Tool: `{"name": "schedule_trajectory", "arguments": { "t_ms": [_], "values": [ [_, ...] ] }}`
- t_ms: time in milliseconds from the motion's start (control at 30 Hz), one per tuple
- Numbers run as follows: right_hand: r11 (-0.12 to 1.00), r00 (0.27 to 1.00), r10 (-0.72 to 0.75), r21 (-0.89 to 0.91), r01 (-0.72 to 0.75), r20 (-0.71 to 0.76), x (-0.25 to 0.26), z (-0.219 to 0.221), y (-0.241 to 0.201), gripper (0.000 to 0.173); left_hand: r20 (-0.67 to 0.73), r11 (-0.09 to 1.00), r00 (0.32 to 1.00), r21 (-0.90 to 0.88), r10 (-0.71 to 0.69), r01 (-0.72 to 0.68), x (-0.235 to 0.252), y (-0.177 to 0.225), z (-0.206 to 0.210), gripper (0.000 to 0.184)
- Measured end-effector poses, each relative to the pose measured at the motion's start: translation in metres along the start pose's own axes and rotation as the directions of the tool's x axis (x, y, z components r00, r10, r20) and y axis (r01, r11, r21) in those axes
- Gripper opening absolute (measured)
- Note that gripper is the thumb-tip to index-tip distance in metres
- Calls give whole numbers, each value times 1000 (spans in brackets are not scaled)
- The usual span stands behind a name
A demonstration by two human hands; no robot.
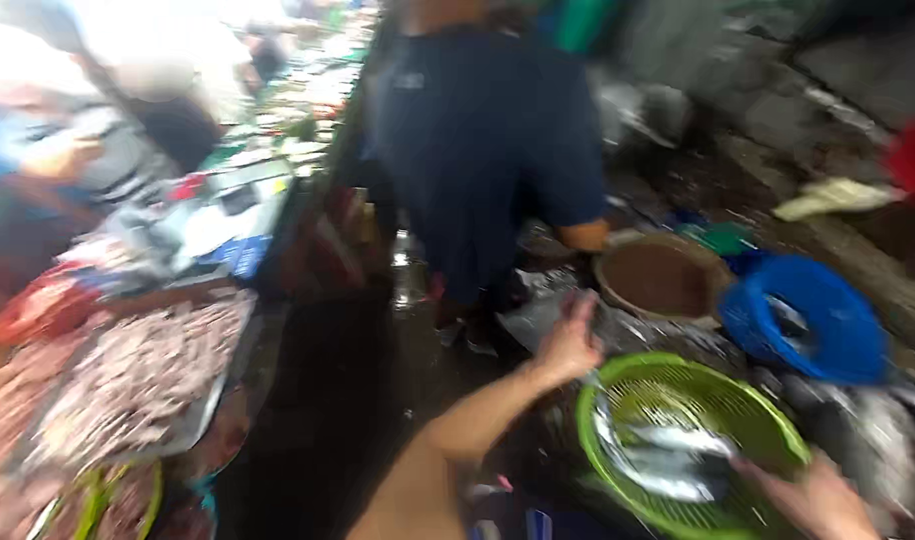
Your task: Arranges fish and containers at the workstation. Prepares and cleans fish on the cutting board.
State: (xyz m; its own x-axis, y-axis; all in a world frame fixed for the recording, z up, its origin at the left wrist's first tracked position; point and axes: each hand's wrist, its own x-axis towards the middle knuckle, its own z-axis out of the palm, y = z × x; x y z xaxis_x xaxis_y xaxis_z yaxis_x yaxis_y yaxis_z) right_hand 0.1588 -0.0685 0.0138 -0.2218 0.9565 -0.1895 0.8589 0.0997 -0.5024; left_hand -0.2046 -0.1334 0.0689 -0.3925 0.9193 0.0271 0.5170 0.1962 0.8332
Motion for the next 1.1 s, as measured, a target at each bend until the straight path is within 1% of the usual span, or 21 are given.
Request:
{"name": "schedule_trajectory", "arguments": {
  "t_ms": [67, 100, 200, 267, 300, 400, 500, 600, 633, 667, 700, 733, 767, 800, 833, 867, 933, 967, 1000, 1033, 1100],
  "values": [
    [997, 998, 61, -35, -62, -26, -8, -9, -20, 54, 42, 997, 999, 73, 24, -27, 1, -5, 3, 75],
    [995, 995, 87, -51, -89, -53, -11, -20, -33, 41, 42, 995, 998, 83, 57, -60, 1, -14, 10, 78],
    [992, 967, 77, -79, -99, -242, -18, -56, -51, 24, -35, 994, 995, 56, 96, -94, 11, -36, 13, 84],
    [994, 930, 26, -90, -63, -368, -34, -77, -38, 19, -58, 997, 995, 34, 76, -74, 10, -45, 13, 84],
    [995, 919, 28, -78, -64, -393, -39, -88, -32, 20, -74, 997, 995, 23, 74, -72, 11, -47, 14, 84],
    [993, 927, 113, 58, -99, -358, -47, -103, -14, 20, -71, 996, 994, -3, 87, -88, 18, -37, 22, 84],
    [962, 956, 181, 244, -124, -230, -31, -72, 16, 20, 22, 992, 992, -33, 124, -123, 32, -17, 39, 83],
    [944, 966, 243, 252, -215, -84, -2, -9, 44, 30, 173, 972, 961, -126, 217, -197, 45, 11, 64, 79],
    [945, 963, 265, 211, -248, -57, 1, 6, 47, 37, 220, 962, 941, -145, 257, -229, 48, 23, 72, 79],
    [953, 960, 267, 171, -250, -85, -1, 14, 44, 44, 266, 949, 914, -153, 307, -275, 51, 34, 79, 79],
    [972, 958, 211, 150, -184, -193, -4, 17, 37, 47, 319, 935, 879, -147, 354, -322, 55, 46, 84, 79],
    [990, 935, 88, 131, -45, -343, -5, 16, 29, 44, 359, 916, 843, -136, 400, -377, 61, 57, 90, 78],
    [986, 874, -59, 108, 127, -482, -3, 13, 18, 37, 399, 895, 804, -123, 441, -430, 66, 69, 96, 77],
    [955, 784, -194, 71, 289, -589, 0, 7, 5, 30, 440, 865, 755, -122, 486, -486, 70, 80, 102, 76],
    [920, 714, -291, 19, 392, -637, 3, -2, -9, 27, 478, 825, 693, -139, 540, -547, 73, 90, 108, 75],
    [912, 699, -344, -46, 408, -626, 8, -11, -19, 28, 523, 775, 612, -166, 594, -610, 76, 101, 114, 73],
    [954, 790, -297, -127, 272, -536, 24, -28, -22, 33, 617, 666, 413, -253, 670, -702, 85, 120, 124, 63],
    [974, 830, -226, -125, 189, -509, 36, -35, -13, 35, 627, 628, 353, -289, 695, -722, 90, 126, 129, 55],
    [987, 845, -155, -109, 116, -512, 48, -39, 1, 34, 630, 598, 325, -282, 705, -750, 95, 128, 133, 49],
    [995, 834, -95, -88, 56, -544, 59, -41, 19, 31, 629, 571, 328, -228, 704, -789, 102, 126, 137, 46],
    [999, 775, -16, -45, -16, -632, 75, -36, 53, 27, 628, 538, 403, -31, 666, -842, 122, 109, 148, 48]
  ]
}}
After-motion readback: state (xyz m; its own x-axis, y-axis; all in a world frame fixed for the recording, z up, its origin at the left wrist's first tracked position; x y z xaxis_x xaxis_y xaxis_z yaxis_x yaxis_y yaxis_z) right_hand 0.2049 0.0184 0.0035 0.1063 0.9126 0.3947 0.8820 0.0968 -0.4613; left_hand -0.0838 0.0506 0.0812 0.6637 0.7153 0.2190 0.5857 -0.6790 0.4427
